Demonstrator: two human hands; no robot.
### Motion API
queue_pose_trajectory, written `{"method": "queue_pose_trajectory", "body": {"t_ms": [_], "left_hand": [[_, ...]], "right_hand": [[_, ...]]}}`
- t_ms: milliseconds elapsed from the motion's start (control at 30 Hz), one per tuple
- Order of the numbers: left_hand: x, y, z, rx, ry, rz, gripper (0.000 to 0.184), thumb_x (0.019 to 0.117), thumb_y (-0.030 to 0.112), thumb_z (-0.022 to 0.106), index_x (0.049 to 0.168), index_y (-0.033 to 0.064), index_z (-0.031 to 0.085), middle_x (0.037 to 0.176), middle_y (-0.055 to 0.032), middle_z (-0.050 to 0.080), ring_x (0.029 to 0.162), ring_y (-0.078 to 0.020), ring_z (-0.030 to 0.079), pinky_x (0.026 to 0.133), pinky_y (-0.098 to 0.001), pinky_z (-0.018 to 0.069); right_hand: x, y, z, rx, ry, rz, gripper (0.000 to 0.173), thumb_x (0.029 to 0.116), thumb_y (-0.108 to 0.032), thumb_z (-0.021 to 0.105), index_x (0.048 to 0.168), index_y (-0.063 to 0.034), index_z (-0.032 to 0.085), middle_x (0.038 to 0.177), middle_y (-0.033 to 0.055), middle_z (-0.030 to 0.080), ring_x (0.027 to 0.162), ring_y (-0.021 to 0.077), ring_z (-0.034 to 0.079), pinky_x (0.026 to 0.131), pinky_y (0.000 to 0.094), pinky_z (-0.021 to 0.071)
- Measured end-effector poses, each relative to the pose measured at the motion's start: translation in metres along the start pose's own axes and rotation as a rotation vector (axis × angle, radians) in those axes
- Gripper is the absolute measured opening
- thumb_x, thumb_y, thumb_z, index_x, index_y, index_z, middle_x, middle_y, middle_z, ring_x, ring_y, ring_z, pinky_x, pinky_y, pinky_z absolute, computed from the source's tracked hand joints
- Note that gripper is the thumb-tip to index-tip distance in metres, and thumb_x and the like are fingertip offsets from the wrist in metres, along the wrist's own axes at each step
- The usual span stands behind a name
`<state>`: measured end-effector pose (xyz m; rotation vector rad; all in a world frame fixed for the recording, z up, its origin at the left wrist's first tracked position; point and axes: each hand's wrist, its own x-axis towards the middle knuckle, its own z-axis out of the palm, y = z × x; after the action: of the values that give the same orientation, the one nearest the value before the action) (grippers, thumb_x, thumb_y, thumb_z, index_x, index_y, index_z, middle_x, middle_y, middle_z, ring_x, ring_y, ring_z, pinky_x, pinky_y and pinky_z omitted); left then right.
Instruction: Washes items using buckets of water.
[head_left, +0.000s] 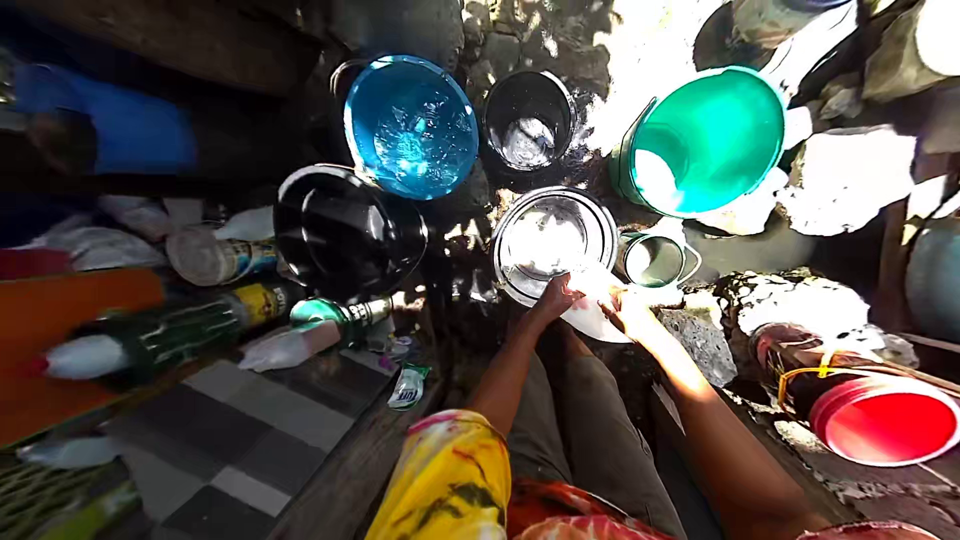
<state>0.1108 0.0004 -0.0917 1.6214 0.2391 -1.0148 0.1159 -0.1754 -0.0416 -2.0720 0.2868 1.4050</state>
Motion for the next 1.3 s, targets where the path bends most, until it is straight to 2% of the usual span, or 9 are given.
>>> {"method": "queue_pose_trajectory", "body": {"t_ms": [100,233,367,600,767,1000,1100,1200,1300], "left_hand": [[0.003,0.011,-0.012,-0.029,-0.081,-0.071,0.029,0.0983,0.000,0.060,0.123,-0.0154,0.057,0.110,-0.0286,0.065,0.098,-0.0292,0.064,0.092,-0.0436,0.0517],[0.021,-0.011,-0.052,0.088,-0.082,0.045,0.031,0.1033,0.021,0.060,0.118,-0.0064,0.063,0.097,-0.0205,0.071,0.079,-0.0240,0.069,0.076,-0.0416,0.0587],[0.001,0.030,-0.127,0.093,0.466,0.164,0.029,0.0978,0.005,0.060,0.121,-0.0128,0.060,0.103,-0.0215,0.068,0.092,-0.0219,0.067,0.088,-0.0407,0.0565],[0.045,0.027,-0.265,-0.364,0.943,0.535,0.031,0.1096,0.014,0.044,0.134,-0.0056,0.043,0.115,-0.0106,0.066,0.105,-0.0164,0.067,0.096,-0.0374,0.0561],[0.086,0.000,-0.312,-0.326,1.010,0.098,0.046,0.1121,0.024,0.040,0.151,-0.0015,0.037,0.141,-0.0179,0.053,0.122,-0.0194,0.059,0.103,-0.0358,0.0511],[0.100,0.003,-0.321,0.032,1.161,-0.262,0.062,0.1060,0.037,0.053,0.150,-0.0054,0.041,0.148,-0.0233,0.051,0.137,-0.0271,0.050,0.114,-0.0402,0.0405],[0.077,-0.004,-0.291,0.250,1.258,0.087,0.077,0.1028,0.025,0.061,0.156,-0.0129,0.021,0.158,-0.0309,0.034,0.148,-0.0304,0.036,0.122,-0.0320,0.0287],[0.059,-0.031,-0.241,0.511,1.251,0.614,0.065,0.0970,0.014,0.061,0.145,-0.0219,0.035,0.155,-0.0396,0.032,0.151,-0.0433,0.029,0.126,-0.0409,0.0233],[0.053,-0.065,-0.186,0.587,0.994,0.653,0.056,0.1003,0.015,0.055,0.143,-0.0185,0.042,0.152,-0.0357,0.041,0.148,-0.0405,0.036,0.123,-0.0430,0.0273]], "right_hand": [[-0.004,-0.005,-0.008,0.283,-0.066,0.001,0.032,0.1083,-0.013,0.050,0.133,0.0066,0.057,0.106,0.0197,0.067,0.081,0.0199,0.066,0.077,0.0348,0.0560],[-0.005,-0.008,0.008,0.496,0.236,-0.146,0.032,0.1019,-0.010,0.061,0.131,0.0039,0.064,0.132,0.0212,0.064,0.118,0.0271,0.064,0.104,0.0432,0.0504],[0.011,0.014,0.032,0.656,0.592,-0.249,0.038,0.1005,-0.010,0.057,0.135,0.0034,0.059,0.137,0.0212,0.060,0.116,0.0219,0.065,0.099,0.0355,0.0542],[0.059,0.049,0.103,0.653,0.388,0.051,0.029,0.1051,-0.006,0.052,0.127,0.0092,0.064,0.131,0.0264,0.062,0.118,0.0288,0.063,0.104,0.0381,0.0503],[0.071,0.055,0.156,0.701,0.269,0.057,0.032,0.1008,0.003,0.046,0.126,0.0107,0.063,0.123,0.0250,0.066,0.109,0.0233,0.066,0.098,0.0349,0.0516],[0.085,0.067,0.186,0.705,0.341,0.173,0.032,0.1014,0.001,0.051,0.130,0.0105,0.062,0.129,0.0281,0.063,0.117,0.0291,0.064,0.104,0.0364,0.0494],[0.091,0.069,0.183,0.730,0.440,0.208,0.030,0.0991,0.003,0.054,0.126,0.0113,0.063,0.128,0.0281,0.064,0.118,0.0301,0.063,0.106,0.0364,0.0482],[0.096,0.078,0.179,0.767,0.494,0.241,0.027,0.0983,0.003,0.057,0.123,0.0112,0.065,0.125,0.0272,0.065,0.115,0.0299,0.064,0.104,0.0369,0.0497],[0.098,0.085,0.171,0.795,0.519,0.231,0.026,0.1001,0.004,0.054,0.121,0.0115,0.066,0.123,0.0273,0.066,0.114,0.0310,0.064,0.104,0.0389,0.0490]]}}
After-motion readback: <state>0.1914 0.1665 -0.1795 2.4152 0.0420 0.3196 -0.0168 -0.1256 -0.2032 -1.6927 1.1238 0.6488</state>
